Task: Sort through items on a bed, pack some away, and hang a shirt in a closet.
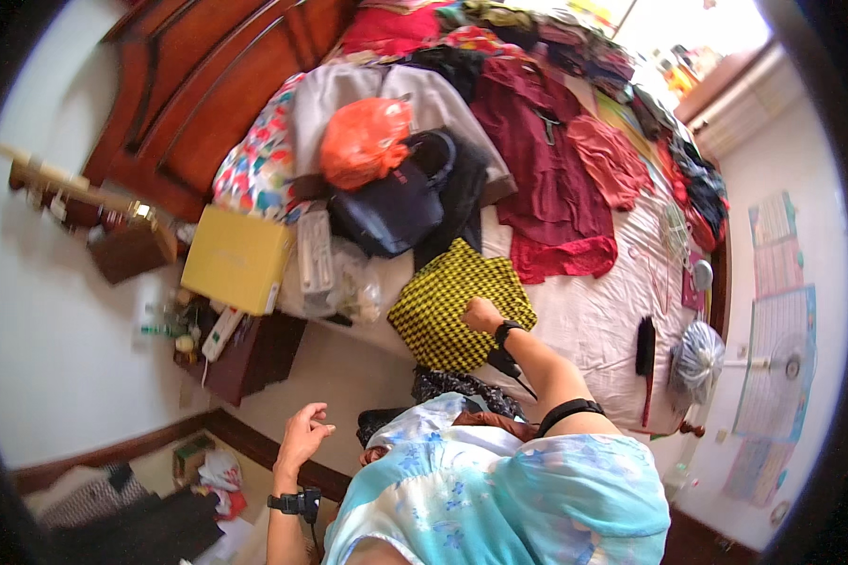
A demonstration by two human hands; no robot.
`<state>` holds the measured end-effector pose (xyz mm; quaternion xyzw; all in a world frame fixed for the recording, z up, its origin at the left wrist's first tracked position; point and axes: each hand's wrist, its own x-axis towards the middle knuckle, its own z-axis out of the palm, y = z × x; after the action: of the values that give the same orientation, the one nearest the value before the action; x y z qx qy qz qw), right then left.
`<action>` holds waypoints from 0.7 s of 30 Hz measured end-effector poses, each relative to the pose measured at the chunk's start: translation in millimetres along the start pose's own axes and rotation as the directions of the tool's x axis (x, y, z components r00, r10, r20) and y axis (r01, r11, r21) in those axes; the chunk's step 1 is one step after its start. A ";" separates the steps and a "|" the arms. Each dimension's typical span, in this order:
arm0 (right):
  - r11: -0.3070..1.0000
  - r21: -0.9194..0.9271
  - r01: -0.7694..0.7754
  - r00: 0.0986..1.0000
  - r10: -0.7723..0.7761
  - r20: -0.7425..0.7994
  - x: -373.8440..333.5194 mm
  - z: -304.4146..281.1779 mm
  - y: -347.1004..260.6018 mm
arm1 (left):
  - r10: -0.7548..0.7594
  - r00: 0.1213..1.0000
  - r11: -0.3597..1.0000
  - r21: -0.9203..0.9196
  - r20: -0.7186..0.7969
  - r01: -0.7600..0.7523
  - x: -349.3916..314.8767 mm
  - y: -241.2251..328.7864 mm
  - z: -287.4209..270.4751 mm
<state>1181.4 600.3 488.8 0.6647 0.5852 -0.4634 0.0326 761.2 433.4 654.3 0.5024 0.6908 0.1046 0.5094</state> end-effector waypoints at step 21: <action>0.569 0.690 -0.447 0.735 0.674 -0.080 -120.4 -22.7 90.7 | 0.499 0.762 0.713 0.304 0.414 -0.632 355.3 183.1 5.8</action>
<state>1281.6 495.1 535.2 0.8559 0.1454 -0.4751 -0.1435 881.8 802.4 559.1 0.7996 0.4203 0.0257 0.4281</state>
